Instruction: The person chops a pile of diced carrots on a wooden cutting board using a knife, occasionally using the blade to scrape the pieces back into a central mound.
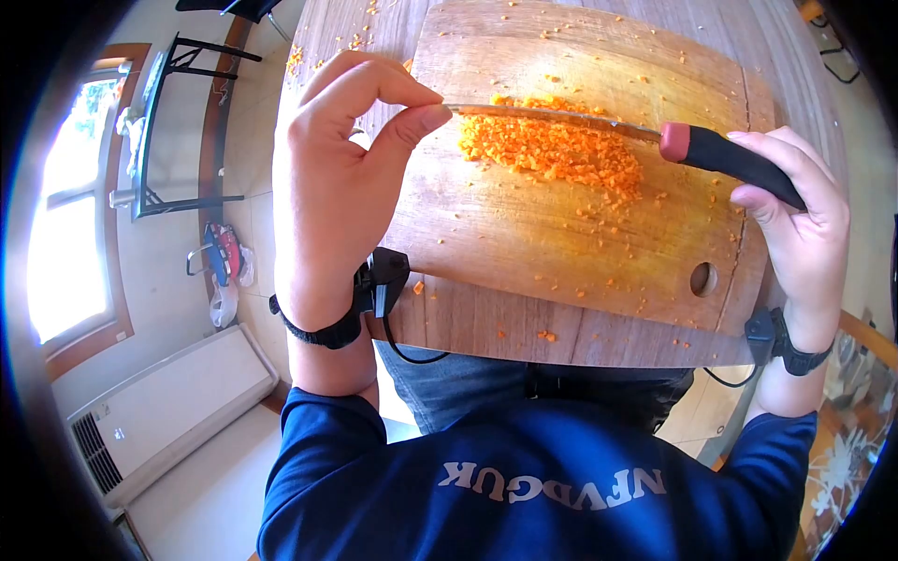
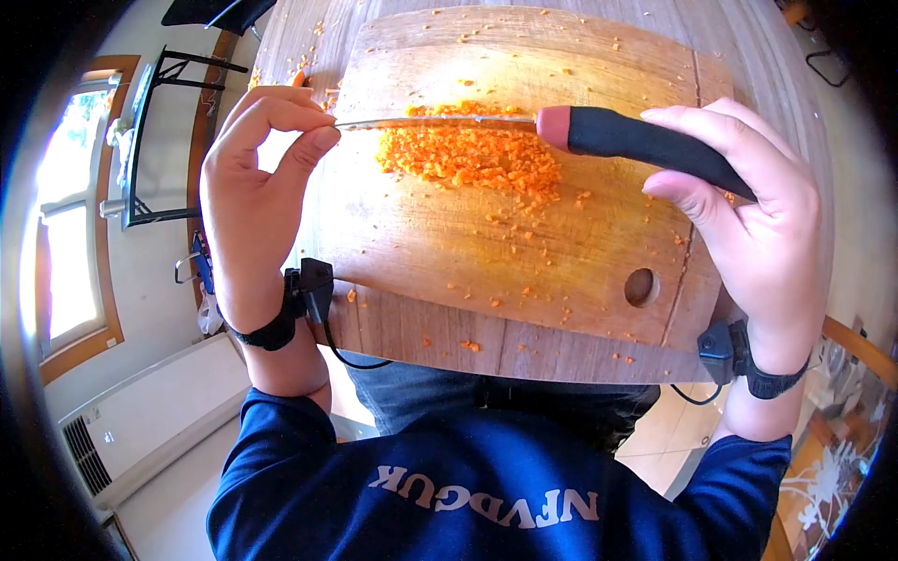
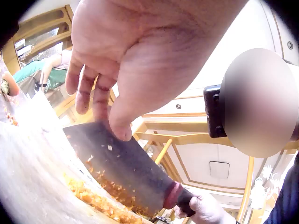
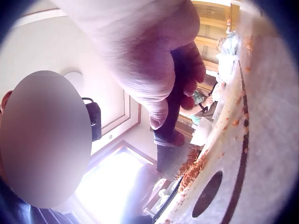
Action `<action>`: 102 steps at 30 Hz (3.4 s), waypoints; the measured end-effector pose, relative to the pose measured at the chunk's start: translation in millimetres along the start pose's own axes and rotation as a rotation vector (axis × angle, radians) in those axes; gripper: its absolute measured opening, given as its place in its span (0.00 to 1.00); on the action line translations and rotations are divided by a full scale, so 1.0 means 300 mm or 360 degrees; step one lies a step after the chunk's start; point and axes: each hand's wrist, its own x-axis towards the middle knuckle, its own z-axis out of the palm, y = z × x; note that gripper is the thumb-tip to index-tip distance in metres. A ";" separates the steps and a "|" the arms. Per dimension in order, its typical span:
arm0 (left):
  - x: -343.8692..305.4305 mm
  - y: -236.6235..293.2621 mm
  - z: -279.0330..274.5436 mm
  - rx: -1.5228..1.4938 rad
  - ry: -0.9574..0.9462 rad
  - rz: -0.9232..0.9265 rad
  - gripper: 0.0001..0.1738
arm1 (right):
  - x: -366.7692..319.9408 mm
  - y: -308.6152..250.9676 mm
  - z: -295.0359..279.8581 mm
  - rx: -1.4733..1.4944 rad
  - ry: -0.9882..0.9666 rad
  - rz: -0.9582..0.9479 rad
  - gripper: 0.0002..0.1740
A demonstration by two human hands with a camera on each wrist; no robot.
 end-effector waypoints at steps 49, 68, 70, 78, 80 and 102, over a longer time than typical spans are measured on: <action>0.009 -0.017 0.023 -0.0004 0.0212 0.0042 0.07 | 0.013 -0.003 0.037 -0.0026 0.0055 -0.0101 0.19; -0.008 -0.005 0.035 0.0197 -0.0089 -0.0247 0.07 | 0.016 0.009 0.053 0.0165 -0.0054 0.0090 0.22; -0.007 0.000 0.026 0.0208 -0.0101 -0.0241 0.07 | 0.013 0.012 0.048 0.0143 -0.0083 0.0093 0.21; -0.006 -0.018 0.025 0.0086 0.0049 -0.0057 0.08 | 0.013 0.007 0.029 -0.0097 -0.0013 -0.0015 0.19; -0.003 -0.022 0.019 -0.0038 0.0184 -0.0027 0.08 | 0.010 0.023 0.024 -0.0117 0.0021 -0.0102 0.19; -0.011 -0.003 0.016 0.0103 -0.0058 -0.0192 0.06 | 0.006 0.004 0.022 -0.0172 -0.0130 0.0016 0.17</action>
